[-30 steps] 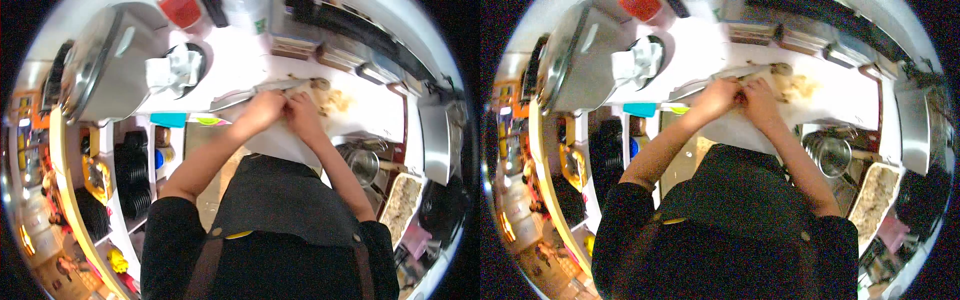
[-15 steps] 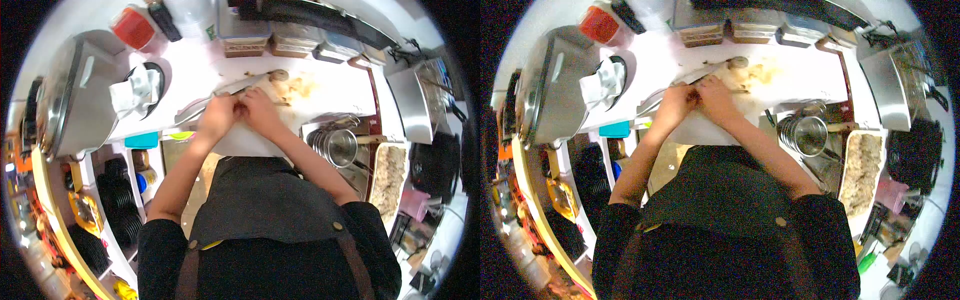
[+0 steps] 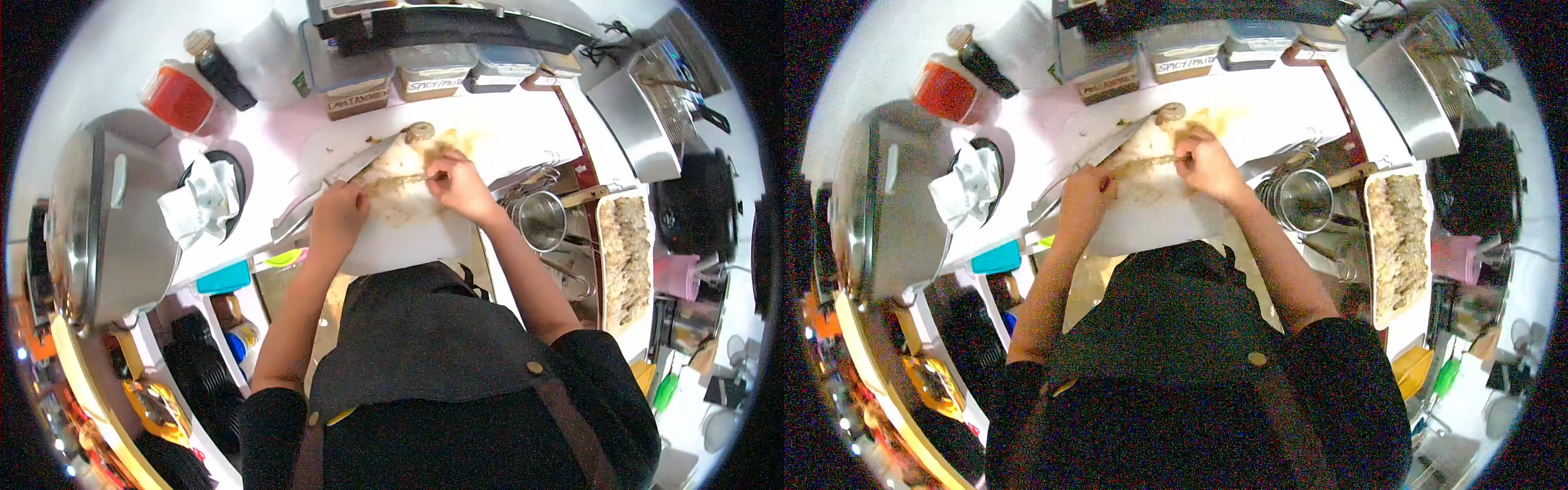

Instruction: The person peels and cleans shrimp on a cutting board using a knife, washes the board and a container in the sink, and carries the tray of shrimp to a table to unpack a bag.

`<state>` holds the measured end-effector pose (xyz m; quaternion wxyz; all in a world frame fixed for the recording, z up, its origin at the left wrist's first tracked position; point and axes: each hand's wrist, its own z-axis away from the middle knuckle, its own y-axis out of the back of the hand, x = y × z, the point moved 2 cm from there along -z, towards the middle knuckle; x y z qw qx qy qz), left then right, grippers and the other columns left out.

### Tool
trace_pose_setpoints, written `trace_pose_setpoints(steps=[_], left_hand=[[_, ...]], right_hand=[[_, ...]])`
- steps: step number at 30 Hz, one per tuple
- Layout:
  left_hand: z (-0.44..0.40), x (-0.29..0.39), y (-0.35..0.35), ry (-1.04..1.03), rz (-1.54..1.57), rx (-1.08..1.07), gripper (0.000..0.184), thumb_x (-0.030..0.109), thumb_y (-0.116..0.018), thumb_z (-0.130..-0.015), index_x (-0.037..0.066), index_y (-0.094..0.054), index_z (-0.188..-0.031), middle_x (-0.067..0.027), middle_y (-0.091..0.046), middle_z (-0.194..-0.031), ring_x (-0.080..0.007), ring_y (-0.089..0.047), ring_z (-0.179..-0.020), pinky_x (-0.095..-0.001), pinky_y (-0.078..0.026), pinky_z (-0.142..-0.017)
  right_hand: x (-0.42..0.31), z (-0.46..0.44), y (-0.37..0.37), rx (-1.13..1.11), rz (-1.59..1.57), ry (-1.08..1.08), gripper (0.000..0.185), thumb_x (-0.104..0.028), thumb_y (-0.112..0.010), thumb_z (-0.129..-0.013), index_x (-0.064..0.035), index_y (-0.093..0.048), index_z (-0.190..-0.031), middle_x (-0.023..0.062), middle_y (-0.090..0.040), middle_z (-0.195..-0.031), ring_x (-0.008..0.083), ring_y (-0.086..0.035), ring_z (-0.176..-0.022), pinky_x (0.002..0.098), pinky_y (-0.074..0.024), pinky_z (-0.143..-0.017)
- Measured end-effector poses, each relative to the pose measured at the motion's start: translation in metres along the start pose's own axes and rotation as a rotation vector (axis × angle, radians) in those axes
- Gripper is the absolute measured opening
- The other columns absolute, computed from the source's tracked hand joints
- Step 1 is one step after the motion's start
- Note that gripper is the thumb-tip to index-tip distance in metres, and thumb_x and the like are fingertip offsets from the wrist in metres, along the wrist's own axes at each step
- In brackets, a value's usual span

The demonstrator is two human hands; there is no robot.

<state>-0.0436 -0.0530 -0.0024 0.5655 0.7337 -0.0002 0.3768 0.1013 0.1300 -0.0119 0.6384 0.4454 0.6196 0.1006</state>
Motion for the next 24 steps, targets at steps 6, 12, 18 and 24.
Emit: trace_pose_setpoints(steps=[6, 12, 18, 24], left_hand=[[-0.004, 0.012, 0.013, -0.063, 0.042, -0.066, 0.022, 0.016, -0.064, -0.075, 0.004, -0.066, -0.094, -0.0126, -0.057, -0.068, -0.0245, -0.056, -0.064, -0.0363, -0.046, -0.064], [-0.007, 0.036, 0.031, -0.146, 0.441, -0.114, 0.026, 0.01, -0.067, -0.078, -0.004, -0.065, -0.1, -0.0044, -0.059, -0.072, -0.0112, -0.052, -0.063, -0.0248, -0.044, -0.057], [-0.014, 0.057, 0.074, -0.102, 0.414, -0.232, 0.013, 0.003, -0.063, -0.08, -0.005, -0.063, -0.09, -0.0074, -0.062, -0.079, -0.0138, -0.058, -0.07, -0.0248, -0.047, -0.064], [0.002, 0.136, 0.128, -0.481, 0.232, -0.157, 0.011, -0.002, -0.062, -0.075, 0.0, -0.059, -0.085, -0.0042, -0.056, -0.08, -0.0097, -0.052, -0.073, -0.0204, -0.041, -0.06]], right_hand=[[-0.061, 0.0, 0.007, -0.149, -0.128, -0.246, 0.009, -0.004, -0.06, -0.066, -0.0009, -0.059, -0.075, 0.0122, -0.056, -0.063, 0.0129, -0.05, -0.058, 0.0325, -0.0428, -0.055], [-0.095, -0.001, -0.025, 0.098, -0.22, -0.06, 0.019, -0.008, -0.068, -0.063, 0.0005, -0.061, -0.079, 0.0131, -0.061, -0.069, 0.0259, -0.061, -0.067, 0.0358, -0.0487, -0.063], [-0.118, 0.017, 0.012, 0.312, -0.471, 0.168, 0.049, -0.014, -0.071, -0.062, 0.0024, -0.053, -0.104, 0.0185, -0.06, -0.097, 0.0308, -0.058, -0.09, 0.0398, -0.0463, -0.084], [-0.126, 0.03, 0.031, -0.075, -0.56, 0.205, 0.048, -0.019, -0.072, -0.068, -0.0008, -0.055, -0.109, 0.0152, -0.062, -0.091, 0.0272, -0.06, -0.085, 0.0351, -0.0466, -0.081]])
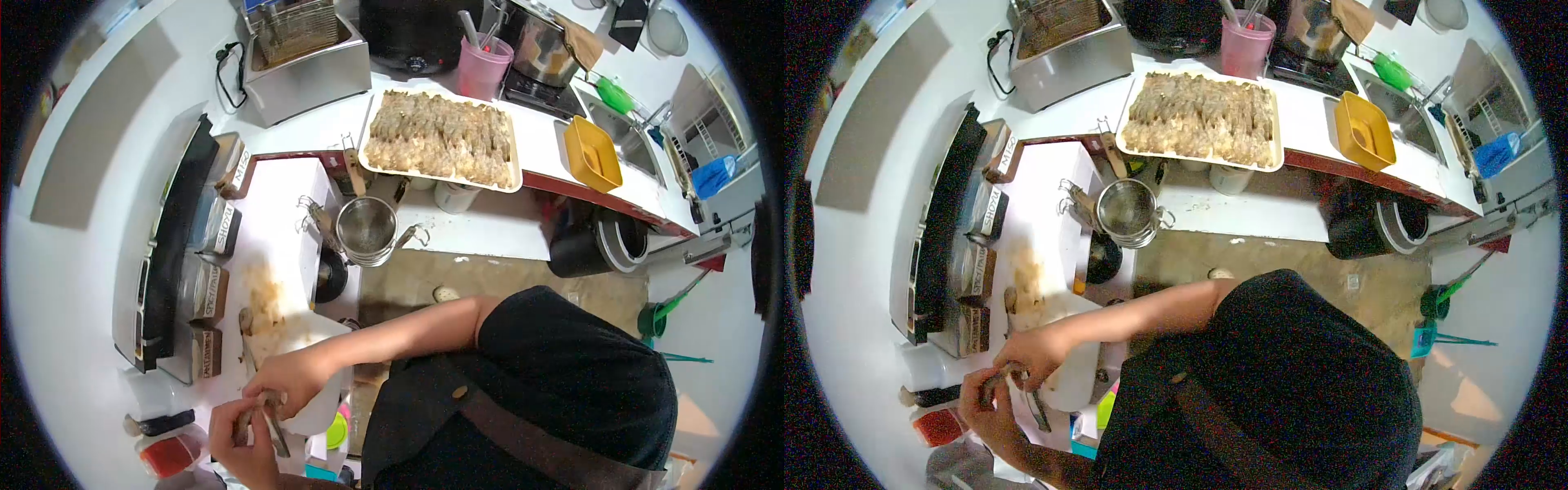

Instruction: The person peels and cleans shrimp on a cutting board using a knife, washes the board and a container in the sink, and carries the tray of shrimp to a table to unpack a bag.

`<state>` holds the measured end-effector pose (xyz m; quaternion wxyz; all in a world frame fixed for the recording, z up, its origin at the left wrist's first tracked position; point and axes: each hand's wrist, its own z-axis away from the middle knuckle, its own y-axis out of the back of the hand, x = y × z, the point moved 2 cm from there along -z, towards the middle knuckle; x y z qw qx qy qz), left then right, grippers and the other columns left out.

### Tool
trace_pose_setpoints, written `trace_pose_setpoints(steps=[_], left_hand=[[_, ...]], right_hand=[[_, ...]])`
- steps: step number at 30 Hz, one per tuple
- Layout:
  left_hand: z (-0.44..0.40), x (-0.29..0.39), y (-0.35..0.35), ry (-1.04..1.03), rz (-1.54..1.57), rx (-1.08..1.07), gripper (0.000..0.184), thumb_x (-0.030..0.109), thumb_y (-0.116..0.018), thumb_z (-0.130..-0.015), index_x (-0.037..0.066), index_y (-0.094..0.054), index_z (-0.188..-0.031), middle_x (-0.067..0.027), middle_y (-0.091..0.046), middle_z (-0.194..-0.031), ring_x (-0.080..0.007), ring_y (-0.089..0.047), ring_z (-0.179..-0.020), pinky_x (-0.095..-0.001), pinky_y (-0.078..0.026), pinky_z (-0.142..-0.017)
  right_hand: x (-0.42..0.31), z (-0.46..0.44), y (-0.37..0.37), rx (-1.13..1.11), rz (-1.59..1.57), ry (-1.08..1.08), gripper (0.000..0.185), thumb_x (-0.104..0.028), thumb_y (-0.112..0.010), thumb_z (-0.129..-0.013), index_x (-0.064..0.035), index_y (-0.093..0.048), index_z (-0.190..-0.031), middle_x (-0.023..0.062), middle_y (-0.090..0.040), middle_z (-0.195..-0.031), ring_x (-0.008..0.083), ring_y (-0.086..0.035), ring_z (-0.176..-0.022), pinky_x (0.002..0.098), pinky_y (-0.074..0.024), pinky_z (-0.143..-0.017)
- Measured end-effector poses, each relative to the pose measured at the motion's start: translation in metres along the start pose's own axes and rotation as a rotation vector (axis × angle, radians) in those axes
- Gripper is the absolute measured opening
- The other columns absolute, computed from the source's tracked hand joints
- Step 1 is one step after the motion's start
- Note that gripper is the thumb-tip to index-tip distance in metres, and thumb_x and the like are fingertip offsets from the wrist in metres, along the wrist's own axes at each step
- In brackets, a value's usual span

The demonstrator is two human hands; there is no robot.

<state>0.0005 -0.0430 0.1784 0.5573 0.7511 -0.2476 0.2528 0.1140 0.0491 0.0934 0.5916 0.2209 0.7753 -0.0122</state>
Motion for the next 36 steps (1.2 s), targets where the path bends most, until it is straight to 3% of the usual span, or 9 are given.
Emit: trace_pose_setpoints(steps=[7, 14, 17, 20, 24, 27, 33, 35, 36], left_hand=[[-0.029, 0.066, -0.045, -0.126, 0.175, 0.063, 0.012, 0.001, -0.064, -0.072, 0.001, -0.059, -0.082, -0.0058, -0.057, -0.082, -0.0128, -0.052, -0.067, -0.0232, -0.044, -0.06], [-0.089, 0.197, -0.227, -0.279, 0.32, -0.252, 0.016, -0.004, -0.065, -0.072, 0.0, -0.066, -0.088, -0.0095, -0.064, -0.083, -0.0159, -0.061, -0.074, -0.0237, -0.047, -0.064], [-0.108, 0.225, -0.333, -0.228, 0.394, -0.382, 0.018, -0.001, -0.063, -0.077, 0.0, -0.067, -0.095, -0.0096, -0.064, -0.084, -0.0119, -0.061, -0.075, -0.0229, -0.047, -0.066], [-0.127, 0.249, -0.427, -0.309, 0.49, -0.325, 0.018, -0.001, -0.061, -0.078, 0.002, -0.067, -0.094, -0.0139, -0.063, -0.084, -0.019, -0.063, -0.071, -0.0263, -0.049, -0.064], [-0.143, 0.259, -0.499, -0.432, 0.265, -0.302, 0.032, -0.002, -0.056, -0.072, 0.002, -0.064, -0.103, -0.0183, -0.062, -0.098, -0.0313, -0.062, -0.084, -0.0378, -0.05, -0.076], [-0.133, 0.261, -0.474, -0.322, 0.198, -0.437, 0.027, 0.003, -0.058, -0.071, 0.002, -0.063, -0.098, -0.0199, -0.06, -0.095, -0.034, -0.06, -0.088, -0.0427, -0.048, -0.08], [-0.095, 0.23, -0.305, -0.206, 0.429, -0.229, 0.018, 0.007, -0.058, -0.077, 0.006, -0.066, -0.092, -0.0145, -0.061, -0.085, -0.0296, -0.061, -0.075, -0.0372, -0.049, -0.068], [-0.077, 0.186, -0.255, -0.205, 0.218, -0.046, 0.019, 0.007, -0.06, -0.077, 0.007, -0.067, -0.094, -0.0117, -0.063, -0.081, -0.022, -0.061, -0.073, -0.0314, -0.049, -0.066], [-0.064, 0.166, -0.228, 0.05, 0.202, -0.025, 0.02, 0.004, -0.06, -0.077, 0.005, -0.067, -0.096, -0.0112, -0.065, -0.081, -0.0187, -0.062, -0.074, -0.0298, -0.05, -0.066]], right_hand=[[-0.052, 0.118, 0.093, 0.159, -0.557, -0.099, 0.03, -0.004, -0.061, -0.084, -0.001, -0.06, -0.114, 0.0075, -0.066, -0.084, 0.008, -0.061, -0.073, 0.0234, -0.0504, -0.064], [-0.06, 0.32, 0.247, 0.541, -0.362, -0.192, 0.015, 0.006, -0.063, -0.079, 0.0011, -0.067, -0.093, 0.0098, -0.065, -0.097, 0.0147, -0.062, -0.082, 0.0266, -0.052, -0.073], [-0.061, 0.395, 0.304, 0.681, 0.183, -0.393, 0.018, 0.011, -0.058, -0.077, 0.0001, -0.068, -0.086, 0.0079, -0.066, -0.091, 0.0135, -0.061, -0.083, 0.0254, -0.0504, -0.073], [-0.044, 0.445, 0.348, 0.825, 0.446, -0.661, 0.017, 0.009, -0.053, -0.074, 0.0027, -0.067, -0.083, 0.0068, -0.067, -0.086, 0.011, -0.06, -0.078, 0.0252, -0.0491, -0.067], [-0.032, 0.456, 0.378, 0.784, 0.988, -0.543, 0.021, 0.004, -0.06, -0.069, -0.0003, -0.069, -0.087, 0.0175, -0.064, -0.099, 0.0308, -0.061, -0.091, 0.0351, -0.0505, -0.076], [-0.023, 0.439, 0.37, 0.747, 1.111, -0.546, 0.022, 0.005, -0.059, -0.071, -0.0024, -0.069, -0.088, 0.0176, -0.061, -0.108, 0.0334, -0.057, -0.101, 0.0376, -0.0447, -0.09], [-0.046, 0.314, 0.341, 0.528, 0.795, -0.233, 0.018, 0.004, -0.059, -0.074, -0.0003, -0.066, -0.09, 0.0148, -0.064, -0.099, 0.0284, -0.06, -0.096, 0.0325, -0.0453, -0.084], [-0.055, 0.257, 0.328, 0.391, 0.869, -0.06, 0.018, 0.003, -0.06, -0.074, 0.0, -0.066, -0.091, 0.0149, -0.064, -0.095, 0.0283, -0.061, -0.091, 0.0332, -0.0474, -0.08], [-0.055, 0.227, 0.317, 0.347, 0.794, -0.022, 0.018, 0.003, -0.06, -0.074, 0.0001, -0.065, -0.091, 0.0144, -0.064, -0.093, 0.0285, -0.061, -0.088, 0.0335, -0.0476, -0.078]])
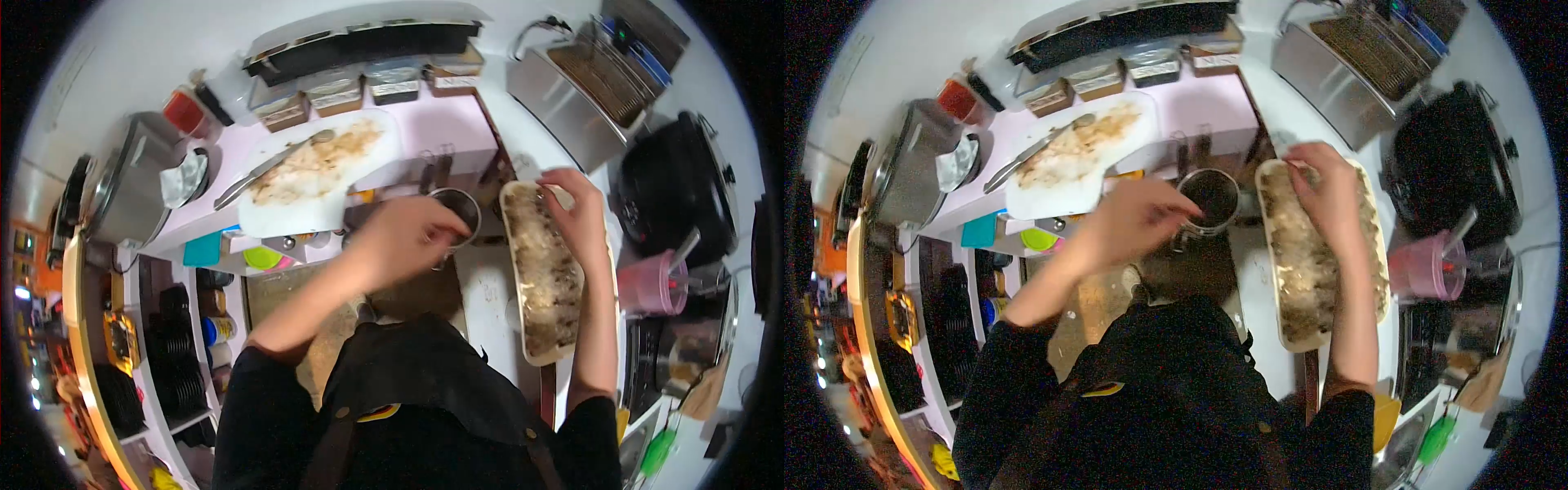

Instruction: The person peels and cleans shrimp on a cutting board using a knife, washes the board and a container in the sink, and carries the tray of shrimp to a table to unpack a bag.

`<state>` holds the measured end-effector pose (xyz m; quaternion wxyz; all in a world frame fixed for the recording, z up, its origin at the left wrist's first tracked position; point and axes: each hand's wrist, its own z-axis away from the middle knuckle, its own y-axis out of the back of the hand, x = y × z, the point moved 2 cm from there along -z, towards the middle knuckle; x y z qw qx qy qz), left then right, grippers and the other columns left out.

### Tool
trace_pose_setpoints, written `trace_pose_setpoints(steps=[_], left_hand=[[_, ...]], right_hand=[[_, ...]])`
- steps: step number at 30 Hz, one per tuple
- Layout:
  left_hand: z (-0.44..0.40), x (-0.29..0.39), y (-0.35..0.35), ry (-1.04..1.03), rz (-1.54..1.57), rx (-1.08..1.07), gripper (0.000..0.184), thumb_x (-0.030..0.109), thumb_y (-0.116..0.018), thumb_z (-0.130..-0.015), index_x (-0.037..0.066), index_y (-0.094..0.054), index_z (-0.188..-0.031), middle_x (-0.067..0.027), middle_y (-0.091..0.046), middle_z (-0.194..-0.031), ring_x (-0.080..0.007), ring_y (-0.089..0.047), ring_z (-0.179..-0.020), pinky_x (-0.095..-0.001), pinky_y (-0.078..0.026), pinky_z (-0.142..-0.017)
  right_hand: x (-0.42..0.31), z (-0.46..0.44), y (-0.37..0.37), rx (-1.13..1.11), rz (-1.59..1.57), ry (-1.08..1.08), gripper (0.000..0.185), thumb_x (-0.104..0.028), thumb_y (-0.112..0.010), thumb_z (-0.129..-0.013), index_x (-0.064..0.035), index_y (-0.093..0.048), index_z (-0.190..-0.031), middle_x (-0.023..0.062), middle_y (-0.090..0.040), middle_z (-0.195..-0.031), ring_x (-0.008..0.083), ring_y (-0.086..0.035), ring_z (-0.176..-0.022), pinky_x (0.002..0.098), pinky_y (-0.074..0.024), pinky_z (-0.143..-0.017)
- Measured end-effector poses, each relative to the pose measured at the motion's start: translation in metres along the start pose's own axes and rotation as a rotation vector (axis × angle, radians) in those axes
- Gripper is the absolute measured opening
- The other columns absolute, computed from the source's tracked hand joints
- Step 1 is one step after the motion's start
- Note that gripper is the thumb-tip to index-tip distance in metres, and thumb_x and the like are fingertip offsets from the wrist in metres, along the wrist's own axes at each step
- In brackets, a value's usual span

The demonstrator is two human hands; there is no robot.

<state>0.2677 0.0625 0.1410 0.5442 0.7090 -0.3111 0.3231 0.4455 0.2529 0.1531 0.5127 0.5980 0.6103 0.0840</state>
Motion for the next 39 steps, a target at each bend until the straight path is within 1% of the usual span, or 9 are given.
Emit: trace_pose_setpoints(steps=[1, 4, 8, 9, 15, 22, 32, 35, 39], left_hand=[[0.011, -0.011, 0.032, 0.178, -0.006, 0.066, 0.021, 0.0, -0.058, -0.078, 0.003, -0.067, -0.096, -0.012, -0.067, -0.086, -0.0182, -0.064, -0.075, -0.03, -0.051, -0.067], [0.059, -0.094, 0.098, 0.212, -0.264, 0.4, 0.022, -0.002, -0.057, -0.076, 0.002, -0.067, -0.096, -0.0171, -0.066, -0.081, -0.0223, -0.064, -0.066, -0.0307, -0.052, -0.066], [0.128, -0.195, 0.162, 0.434, -0.534, 0.61, 0.024, -0.004, -0.058, -0.07, 0.003, -0.067, -0.091, -0.0169, -0.063, -0.092, -0.0323, -0.06, -0.081, -0.039, -0.049, -0.075], [0.135, -0.204, 0.174, 0.426, -0.573, 0.615, 0.027, -0.004, -0.059, -0.069, 0.003, -0.066, -0.093, -0.0163, -0.062, -0.094, -0.0324, -0.059, -0.084, -0.0384, -0.048, -0.077], [0.14, -0.258, 0.222, 0.39, -0.666, 0.473, 0.041, -0.003, -0.06, -0.065, 0.01, -0.059, -0.104, -0.0133, -0.054, -0.104, -0.0333, -0.052, -0.097, -0.0431, -0.046, -0.08], [0.125, -0.284, 0.236, 0.528, -0.555, 0.156, 0.049, -0.004, -0.058, -0.064, 0.011, -0.047, -0.108, -0.0156, -0.051, -0.1, -0.0399, -0.051, -0.096, -0.0464, -0.045, -0.081], [0.129, -0.258, 0.241, 0.489, -0.077, 0.27, 0.04, -0.003, -0.053, -0.07, 0.004, -0.052, -0.11, -0.021, -0.058, -0.093, -0.0369, -0.056, -0.092, -0.0415, -0.044, -0.079], [0.13, -0.254, 0.223, 0.368, -0.033, 0.264, 0.048, 0.001, -0.056, -0.078, 0.008, -0.047, -0.125, -0.0166, -0.06, -0.087, -0.0231, -0.06, -0.076, -0.0354, -0.048, -0.07], [0.129, -0.231, 0.194, 0.512, 0.002, 0.125, 0.054, 0.006, -0.051, -0.087, 0.015, -0.036, -0.138, -0.0132, -0.061, -0.081, -0.0178, -0.059, -0.062, -0.0318, -0.049, -0.062]], right_hand=[[-0.014, -0.024, -0.018, -0.03, -0.081, 0.035, 0.017, 0.002, -0.06, -0.074, 0.0001, -0.065, -0.09, 0.014, -0.063, -0.09, 0.0287, -0.061, -0.085, 0.0338, -0.0478, -0.077], [-0.053, -0.09, -0.083, -0.227, -0.135, 0.175, 0.015, -0.004, -0.06, -0.076, 0.0006, -0.064, -0.089, 0.0133, -0.062, -0.086, 0.0246, -0.061, -0.078, 0.0318, -0.0483, -0.07], [-0.081, -0.158, -0.204, -0.423, -0.148, 0.295, 0.016, -0.011, -0.061, -0.075, 0.0001, -0.066, -0.086, 0.0139, -0.064, -0.078, 0.0238, -0.062, -0.072, 0.0334, -0.0494, -0.065], [-0.088, -0.173, -0.233, -0.391, -0.127, 0.316, 0.018, -0.016, -0.062, -0.073, 0.0022, -0.065, -0.076, 0.0199, -0.064, -0.077, 0.0341, -0.063, -0.073, 0.0399, -0.0501, -0.071], [-0.071, -0.229, -0.386, -0.525, 0.149, -0.019, 0.026, -0.019, -0.066, -0.067, 0.0014, -0.067, -0.083, 0.0228, -0.065, -0.083, 0.0319, -0.065, -0.079, 0.0369, -0.0508, -0.072], [-0.074, -0.228, -0.404, -0.658, 0.229, -0.266, 0.034, -0.021, -0.073, -0.057, 0.0027, -0.067, -0.081, 0.0236, -0.065, -0.082, 0.032, -0.065, -0.081, 0.0376, -0.0511, -0.071], [-0.072, -0.178, -0.379, -0.279, -0.323, -0.335, 0.023, -0.015, -0.069, -0.071, 0.0029, -0.054, -0.07, 0.0134, -0.061, -0.065, 0.0203, -0.064, -0.061, 0.0308, -0.0497, -0.055], [-0.081, -0.151, -0.377, -0.27, -0.534, -0.417, 0.018, -0.01, -0.065, -0.074, 0.0026, -0.053, -0.069, 0.0099, -0.057, -0.061, 0.015, -0.062, -0.054, 0.0276, -0.0481, -0.049], [-0.091, -0.125, -0.379, -0.292, -0.562, -0.513, 0.013, -0.004, -0.065, -0.075, 0.003, -0.054, -0.076, 0.0068, -0.057, -0.061, 0.0125, -0.06, -0.052, 0.0253, -0.0478, -0.046]])
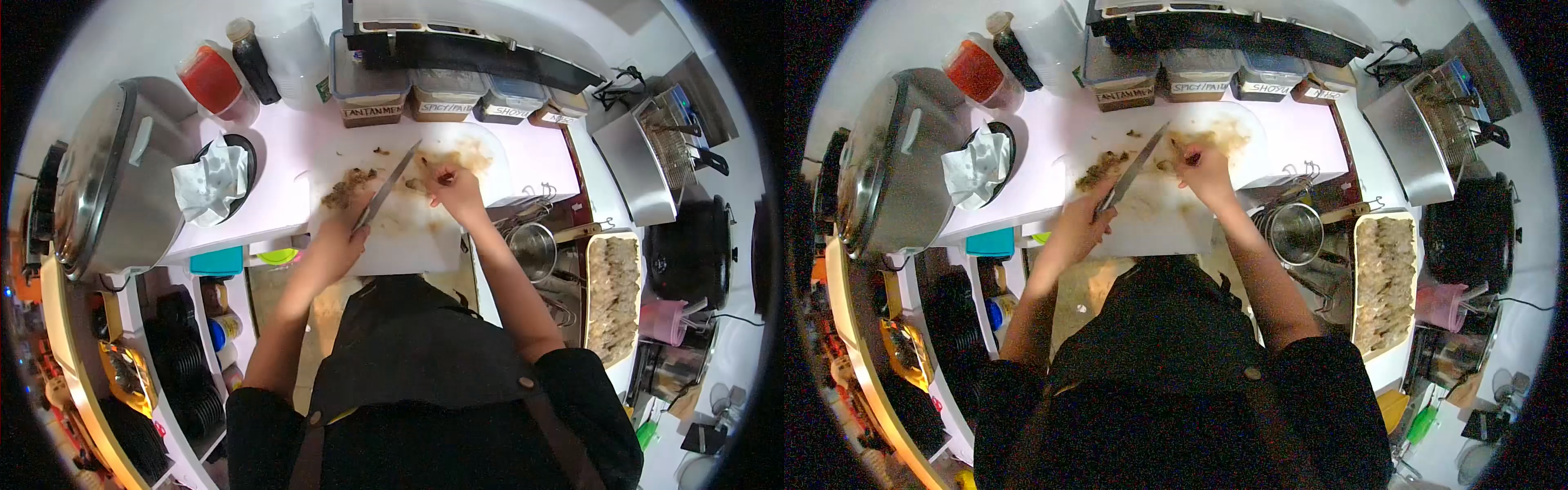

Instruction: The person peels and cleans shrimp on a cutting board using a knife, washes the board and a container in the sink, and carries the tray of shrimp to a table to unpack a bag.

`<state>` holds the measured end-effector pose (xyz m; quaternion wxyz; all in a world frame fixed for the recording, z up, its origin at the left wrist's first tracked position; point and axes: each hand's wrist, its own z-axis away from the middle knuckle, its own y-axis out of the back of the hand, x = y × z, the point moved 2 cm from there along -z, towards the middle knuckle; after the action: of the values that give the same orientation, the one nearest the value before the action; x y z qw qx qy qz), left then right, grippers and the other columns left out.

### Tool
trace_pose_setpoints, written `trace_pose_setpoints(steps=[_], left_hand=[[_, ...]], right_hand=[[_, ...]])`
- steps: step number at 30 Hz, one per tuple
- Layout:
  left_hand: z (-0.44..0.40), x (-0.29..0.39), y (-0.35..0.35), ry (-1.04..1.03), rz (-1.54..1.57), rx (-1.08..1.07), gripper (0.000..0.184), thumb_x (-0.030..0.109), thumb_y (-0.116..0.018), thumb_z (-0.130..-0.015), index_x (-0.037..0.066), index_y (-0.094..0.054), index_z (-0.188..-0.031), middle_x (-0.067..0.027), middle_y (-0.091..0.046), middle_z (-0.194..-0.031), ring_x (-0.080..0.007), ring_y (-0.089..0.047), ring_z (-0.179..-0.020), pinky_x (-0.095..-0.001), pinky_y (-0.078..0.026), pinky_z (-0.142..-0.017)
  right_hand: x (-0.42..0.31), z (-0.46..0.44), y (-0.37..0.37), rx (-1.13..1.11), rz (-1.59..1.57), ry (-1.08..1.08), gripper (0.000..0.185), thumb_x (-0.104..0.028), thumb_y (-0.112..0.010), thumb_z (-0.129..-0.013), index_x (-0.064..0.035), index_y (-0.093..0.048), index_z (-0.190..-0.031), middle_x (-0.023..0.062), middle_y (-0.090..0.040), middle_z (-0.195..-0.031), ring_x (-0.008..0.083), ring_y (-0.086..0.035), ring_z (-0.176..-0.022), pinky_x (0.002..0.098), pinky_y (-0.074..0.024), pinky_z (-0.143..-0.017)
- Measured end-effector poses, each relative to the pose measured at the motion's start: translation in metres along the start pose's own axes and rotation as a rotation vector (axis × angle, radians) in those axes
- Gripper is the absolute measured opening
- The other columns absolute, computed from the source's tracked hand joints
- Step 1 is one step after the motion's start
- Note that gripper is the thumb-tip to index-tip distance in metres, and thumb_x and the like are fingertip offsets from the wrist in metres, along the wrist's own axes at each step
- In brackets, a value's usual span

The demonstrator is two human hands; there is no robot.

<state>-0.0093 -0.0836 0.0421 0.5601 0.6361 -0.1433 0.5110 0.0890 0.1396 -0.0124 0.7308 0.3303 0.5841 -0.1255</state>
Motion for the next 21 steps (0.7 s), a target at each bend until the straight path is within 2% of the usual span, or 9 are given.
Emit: trace_pose_setpoints(steps=[3, 4, 7, 10, 13, 16, 17, 20, 21], left_hand=[[0.008, 0.0, -0.021, -0.022, -0.041, -0.042, 0.058, 0.006, -0.048, -0.089, 0.019, -0.03, -0.143, -0.0119, -0.061, -0.08, -0.0166, -0.058, -0.06, -0.0316, -0.049, -0.061], [0.01, 0.004, -0.025, 0.06, 0.014, -0.081, 0.06, 0.006, -0.048, -0.089, 0.021, -0.028, -0.143, -0.0116, -0.061, -0.08, -0.0182, -0.059, -0.062, -0.032, -0.049, -0.063], [0.011, 0.004, -0.028, 0.127, 0.049, -0.048, 0.053, 0.006, -0.049, -0.086, 0.008, -0.036, -0.137, -0.027, -0.058, -0.084, -0.04, -0.058, -0.077, -0.0438, -0.044, -0.073], [0.012, -0.003, -0.02, 0.103, -0.136, 0.013, 0.052, 0.006, -0.048, -0.086, 0.007, -0.036, -0.137, -0.0291, -0.058, -0.085, -0.0405, -0.059, -0.078, -0.0434, -0.045, -0.072], [0.017, 0.016, -0.021, 0.127, -0.052, -0.016, 0.059, 0.004, -0.048, -0.086, 0.015, -0.031, -0.141, -0.0214, -0.06, -0.079, -0.0299, -0.059, -0.071, -0.0378, -0.047, -0.07], [0.017, 0.024, -0.034, 0.1, -0.07, -0.025, 0.052, 0.006, -0.049, -0.085, 0.008, -0.037, -0.136, -0.03, -0.057, -0.089, -0.0443, -0.056, -0.084, -0.0439, -0.044, -0.076], [0.018, 0.019, -0.034, 0.097, -0.059, -0.005, 0.053, 0.005, -0.049, -0.085, 0.007, -0.036, -0.137, -0.0302, -0.057, -0.09, -0.0439, -0.056, -0.085, -0.044, -0.044, -0.077], [0.018, 0.014, -0.036, 0.09, -0.041, 0.022, 0.054, 0.005, -0.049, -0.086, 0.007, -0.034, -0.138, -0.0306, -0.056, -0.093, -0.0428, -0.056, -0.088, -0.0441, -0.043, -0.079], [0.019, 0.022, -0.036, 0.098, -0.04, 0.022, 0.054, 0.005, -0.048, -0.086, 0.007, -0.034, -0.138, -0.0304, -0.056, -0.094, -0.0423, -0.056, -0.089, -0.044, -0.043, -0.08]], right_hand=[[0.001, 0.003, 0.001, -0.024, 0.055, -0.096, 0.017, -0.002, -0.068, -0.072, 0.0024, -0.051, -0.077, 0.0083, -0.058, -0.063, 0.014, -0.061, -0.053, 0.0261, -0.0487, -0.047], [0.002, 0.002, 0.002, -0.035, 0.102, -0.107, 0.018, -0.002, -0.068, -0.071, 0.0022, -0.051, -0.076, 0.0085, -0.058, -0.063, 0.0141, -0.061, -0.052, 0.0262, -0.0487, -0.047], [0.0, 0.002, 0.006, -0.061, 0.183, -0.112, 0.021, -0.003, -0.068, -0.07, 0.0015, -0.048, -0.071, 0.0077, -0.057, -0.061, 0.0142, -0.061, -0.051, 0.0262, -0.0489, -0.047], [-0.007, -0.002, 0.012, -0.094, 0.14, -0.133, 0.02, -0.004, -0.069, -0.069, 0.002, -0.05, -0.069, 0.0071, -0.058, -0.06, 0.0138, -0.061, -0.05, 0.0259, -0.0484, -0.046], [-0.005, -0.01, 0.014, -0.139, 0.153, -0.15, 0.017, -0.006, -0.07, -0.068, 0.0032, -0.056, -0.069, 0.0077, -0.059, -0.059, 0.0133, -0.06, -0.049, 0.0258, -0.0477, -0.046], [-0.009, -0.012, 0.016, -0.159, 0.108, -0.163, 0.013, -0.006, -0.069, -0.068, 0.004, -0.061, -0.071, 0.0088, -0.06, -0.058, 0.013, -0.059, -0.048, 0.0258, -0.047, -0.045], [-0.012, -0.012, 0.016, -0.16, 0.075, -0.17, 0.013, -0.006, -0.069, -0.068, 0.0042, -0.062, -0.072, 0.0091, -0.061, -0.058, 0.0129, -0.059, -0.047, 0.0258, -0.0468, -0.045], [0.018, -0.029, 0.016, -0.205, 0.279, -0.085, 0.012, -0.005, -0.068, -0.069, 0.0035, -0.06, -0.066, 0.0083, -0.06, -0.056, 0.0133, -0.058, -0.046, 0.0257, -0.0467, -0.044], [0.014, -0.027, 0.018, -0.205, 0.233, -0.121, 0.012, -0.004, -0.068, -0.068, 0.0034, -0.059, -0.064, 0.0082, -0.059, -0.056, 0.0136, -0.058, -0.046, 0.0257, -0.0466, -0.044]])
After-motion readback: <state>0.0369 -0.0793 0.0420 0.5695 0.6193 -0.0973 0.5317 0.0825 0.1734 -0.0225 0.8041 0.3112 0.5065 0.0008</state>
